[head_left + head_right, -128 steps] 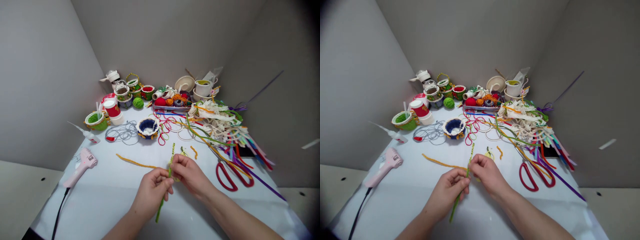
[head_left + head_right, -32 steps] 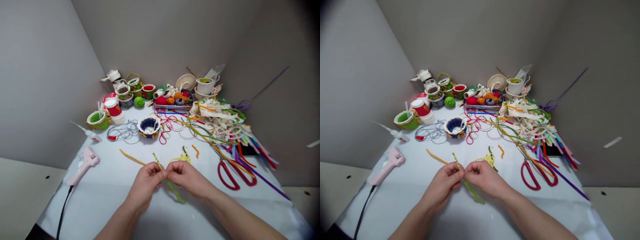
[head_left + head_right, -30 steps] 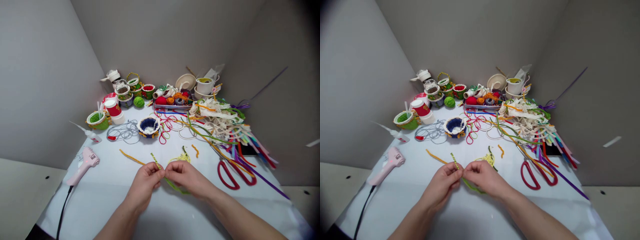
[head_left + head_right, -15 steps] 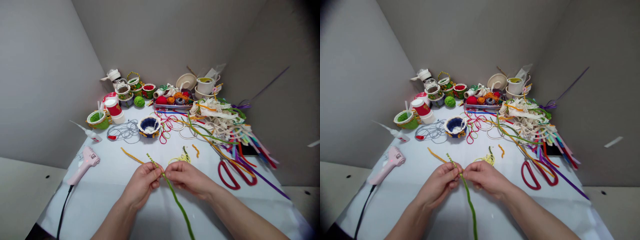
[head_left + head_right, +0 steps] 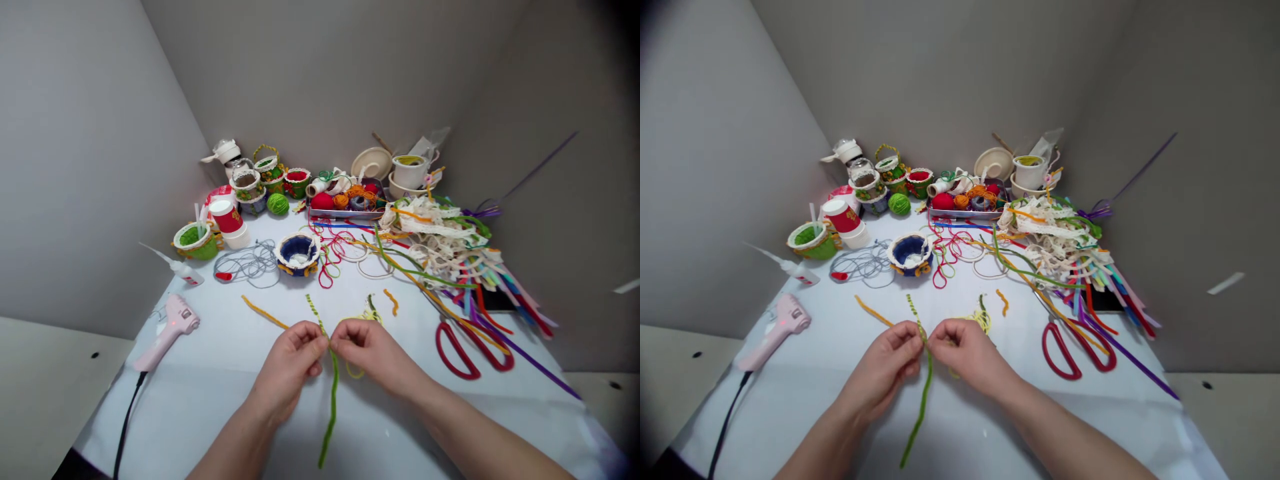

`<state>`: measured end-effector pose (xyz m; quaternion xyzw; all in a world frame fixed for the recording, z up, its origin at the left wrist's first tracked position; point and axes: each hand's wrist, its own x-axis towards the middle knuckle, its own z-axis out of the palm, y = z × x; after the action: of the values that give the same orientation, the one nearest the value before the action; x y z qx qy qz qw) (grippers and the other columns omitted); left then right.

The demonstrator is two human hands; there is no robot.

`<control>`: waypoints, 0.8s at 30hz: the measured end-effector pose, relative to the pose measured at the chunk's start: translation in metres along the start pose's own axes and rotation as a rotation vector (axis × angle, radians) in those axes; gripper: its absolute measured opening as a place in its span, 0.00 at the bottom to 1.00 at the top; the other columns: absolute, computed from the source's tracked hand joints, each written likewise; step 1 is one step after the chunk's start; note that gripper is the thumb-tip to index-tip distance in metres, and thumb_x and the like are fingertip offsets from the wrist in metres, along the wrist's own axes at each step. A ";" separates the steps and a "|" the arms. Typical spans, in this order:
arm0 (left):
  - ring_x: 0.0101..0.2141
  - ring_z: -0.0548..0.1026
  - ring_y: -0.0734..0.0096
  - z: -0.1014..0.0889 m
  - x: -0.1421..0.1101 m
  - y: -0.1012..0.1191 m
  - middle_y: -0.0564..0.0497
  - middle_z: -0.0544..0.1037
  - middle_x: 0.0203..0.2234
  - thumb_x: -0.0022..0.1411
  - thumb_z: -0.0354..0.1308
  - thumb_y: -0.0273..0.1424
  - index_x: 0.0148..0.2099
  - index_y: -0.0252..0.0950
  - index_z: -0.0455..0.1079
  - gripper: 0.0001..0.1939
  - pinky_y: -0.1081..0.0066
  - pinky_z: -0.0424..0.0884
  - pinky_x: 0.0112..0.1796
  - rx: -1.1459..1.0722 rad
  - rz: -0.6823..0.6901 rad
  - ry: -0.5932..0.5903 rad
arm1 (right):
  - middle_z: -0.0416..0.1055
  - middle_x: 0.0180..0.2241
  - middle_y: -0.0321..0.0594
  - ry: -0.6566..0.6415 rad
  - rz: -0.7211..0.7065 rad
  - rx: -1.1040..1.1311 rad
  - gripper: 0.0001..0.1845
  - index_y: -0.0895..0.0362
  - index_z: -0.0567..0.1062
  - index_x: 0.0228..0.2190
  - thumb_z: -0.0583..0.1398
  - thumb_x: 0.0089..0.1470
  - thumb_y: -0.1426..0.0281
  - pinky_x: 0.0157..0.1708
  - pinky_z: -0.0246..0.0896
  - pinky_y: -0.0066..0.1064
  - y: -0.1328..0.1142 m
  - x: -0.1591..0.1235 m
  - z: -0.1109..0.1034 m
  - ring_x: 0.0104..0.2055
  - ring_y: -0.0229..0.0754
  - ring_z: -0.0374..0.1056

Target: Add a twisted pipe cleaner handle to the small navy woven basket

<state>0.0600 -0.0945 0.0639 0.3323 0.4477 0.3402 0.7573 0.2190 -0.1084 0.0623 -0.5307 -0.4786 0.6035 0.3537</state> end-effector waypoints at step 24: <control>0.31 0.64 0.76 -0.023 -0.024 0.036 0.51 0.67 0.32 0.58 0.60 0.30 0.31 0.34 0.66 0.07 0.76 0.63 0.30 -0.328 0.149 -0.208 | 0.72 0.29 0.39 0.247 -0.399 -0.648 0.10 0.57 0.75 0.35 0.58 0.55 0.65 0.28 0.55 0.28 -0.048 0.013 -0.082 0.28 0.36 0.62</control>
<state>0.0227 -0.0895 0.0955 0.2700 0.2798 0.4274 0.8162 0.2927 -0.0659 0.1062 -0.5799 -0.6916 0.2726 0.3333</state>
